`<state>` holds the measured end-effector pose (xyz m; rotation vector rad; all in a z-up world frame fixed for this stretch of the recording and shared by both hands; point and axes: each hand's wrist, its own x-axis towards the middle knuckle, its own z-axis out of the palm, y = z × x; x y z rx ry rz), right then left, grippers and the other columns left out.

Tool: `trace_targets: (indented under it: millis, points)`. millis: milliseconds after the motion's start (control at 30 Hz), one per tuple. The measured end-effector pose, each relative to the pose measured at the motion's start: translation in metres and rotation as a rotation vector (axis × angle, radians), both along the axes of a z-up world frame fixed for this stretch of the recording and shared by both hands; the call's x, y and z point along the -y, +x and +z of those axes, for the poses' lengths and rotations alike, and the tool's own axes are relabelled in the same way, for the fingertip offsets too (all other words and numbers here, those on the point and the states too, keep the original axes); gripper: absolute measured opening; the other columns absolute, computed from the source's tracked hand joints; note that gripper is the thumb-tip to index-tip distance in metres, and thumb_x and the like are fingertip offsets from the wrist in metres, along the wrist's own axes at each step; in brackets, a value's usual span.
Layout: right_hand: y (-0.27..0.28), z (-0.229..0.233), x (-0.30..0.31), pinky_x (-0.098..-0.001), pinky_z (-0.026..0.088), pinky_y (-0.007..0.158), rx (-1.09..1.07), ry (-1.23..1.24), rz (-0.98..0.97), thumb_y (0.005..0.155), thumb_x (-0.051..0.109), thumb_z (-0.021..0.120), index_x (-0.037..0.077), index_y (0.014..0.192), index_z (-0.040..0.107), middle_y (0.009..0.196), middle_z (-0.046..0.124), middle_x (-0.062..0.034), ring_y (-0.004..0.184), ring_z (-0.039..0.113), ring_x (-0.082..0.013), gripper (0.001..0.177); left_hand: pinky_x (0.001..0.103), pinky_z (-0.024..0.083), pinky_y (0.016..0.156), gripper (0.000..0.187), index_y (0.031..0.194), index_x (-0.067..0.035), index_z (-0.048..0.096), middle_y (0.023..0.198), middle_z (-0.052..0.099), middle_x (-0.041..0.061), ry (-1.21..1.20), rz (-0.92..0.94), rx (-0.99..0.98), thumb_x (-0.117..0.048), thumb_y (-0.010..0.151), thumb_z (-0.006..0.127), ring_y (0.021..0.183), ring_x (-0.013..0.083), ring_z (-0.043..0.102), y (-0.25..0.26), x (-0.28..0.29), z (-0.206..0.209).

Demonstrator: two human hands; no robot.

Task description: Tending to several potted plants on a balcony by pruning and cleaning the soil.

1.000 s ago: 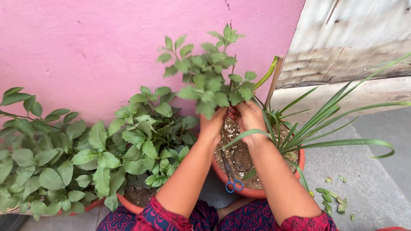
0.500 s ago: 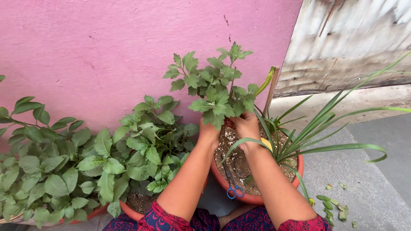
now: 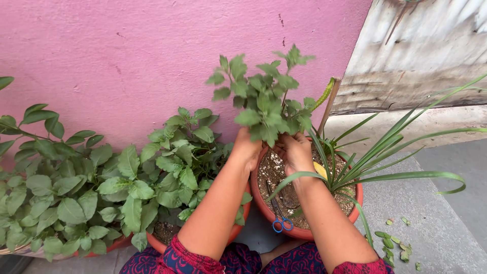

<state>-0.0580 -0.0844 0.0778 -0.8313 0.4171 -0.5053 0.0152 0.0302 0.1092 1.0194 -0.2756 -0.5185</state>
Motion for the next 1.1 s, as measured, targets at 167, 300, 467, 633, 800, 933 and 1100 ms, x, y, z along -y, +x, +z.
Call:
trace_targets:
  millis: [167, 300, 467, 633, 800, 933, 1100]
  points:
    - [-0.015, 0.033, -0.006, -0.0308, 0.056, 0.068, 0.024, -0.038, 0.078, 0.094, 0.003, 0.056, 0.000, 0.112, 0.060, 0.100, 0.068, -0.0126, 0.081, 0.066, -0.0192, 0.019, 0.031, 0.052, 0.061, 0.018, 0.113, -0.001, 0.068, 0.096, 0.070, 0.008, 0.112, 0.033, 0.036, -0.002, 0.097, 0.059, 0.078, 0.0174, 0.064, 0.023, -0.003, -0.013]
    - [-0.016, 0.058, 0.003, -0.0300, 0.050, 0.062, -0.108, -0.055, 0.020, 0.095, 0.004, 0.056, 0.002, 0.115, 0.060, 0.097, 0.069, -0.0110, 0.076, 0.063, -0.0177, 0.021, 0.027, 0.047, 0.058, 0.014, 0.112, -0.004, 0.067, 0.093, 0.067, 0.005, 0.151, 0.036, -0.035, -0.008, 0.099, 0.061, 0.074, 0.0137, 0.060, 0.022, -0.008, 0.007]
    - [-0.012, 0.058, 0.008, -0.0250, 0.045, 0.057, -0.036, -0.123, 0.073, 0.100, 0.017, 0.062, 0.005, 0.109, 0.063, 0.092, 0.067, -0.0044, 0.073, 0.060, -0.0132, 0.015, 0.028, 0.052, 0.063, 0.017, 0.113, -0.003, 0.066, 0.094, 0.069, 0.006, 0.169, -0.031, 0.010, -0.011, 0.099, 0.059, 0.078, 0.0162, 0.064, 0.034, -0.012, -0.003]
    - [-0.016, 0.048, -0.002, -0.0250, 0.046, 0.057, -0.025, -0.241, 0.039, 0.097, 0.009, 0.062, 0.006, 0.105, 0.066, 0.089, 0.068, -0.0035, 0.071, 0.060, -0.0115, 0.009, 0.033, 0.055, 0.066, 0.018, 0.114, -0.004, 0.064, 0.095, 0.069, 0.006, 0.030, -0.049, -0.045, -0.007, 0.096, 0.060, 0.078, 0.0173, 0.065, 0.008, -0.016, 0.007]
    - [-0.025, 0.046, -0.019, -0.0245, 0.046, 0.054, 0.017, -0.290, 0.007, 0.095, 0.003, 0.062, 0.005, 0.106, 0.065, 0.086, 0.068, -0.0024, 0.068, 0.061, -0.0102, 0.011, 0.032, 0.056, 0.069, 0.017, 0.113, -0.002, 0.066, 0.096, 0.071, 0.007, -0.053, -0.072, -0.087, -0.003, 0.096, 0.065, 0.080, 0.0182, 0.067, -0.001, -0.013, -0.005]
    - [-0.029, 0.052, -0.022, -0.0228, 0.044, 0.048, 0.093, -0.309, -0.109, 0.091, -0.003, 0.062, 0.011, 0.113, 0.059, 0.084, 0.068, -0.0010, 0.064, 0.063, -0.0098, 0.026, 0.031, 0.052, 0.063, 0.012, 0.108, -0.008, 0.067, 0.092, 0.072, 0.005, -0.040, -0.075, -0.083, -0.008, 0.096, 0.064, 0.077, 0.0163, 0.066, -0.007, -0.008, -0.008]
    - [-0.036, 0.045, -0.031, -0.0219, 0.045, 0.052, 0.168, -0.443, -0.104, 0.089, -0.005, 0.060, 0.008, 0.117, 0.062, 0.089, 0.069, -0.0006, 0.067, 0.063, -0.0075, 0.030, 0.030, 0.049, 0.063, 0.014, 0.108, -0.008, 0.066, 0.091, 0.066, 0.006, 0.026, -0.134, -0.025, -0.021, 0.106, 0.064, 0.076, 0.0151, 0.060, 0.014, 0.007, -0.069]
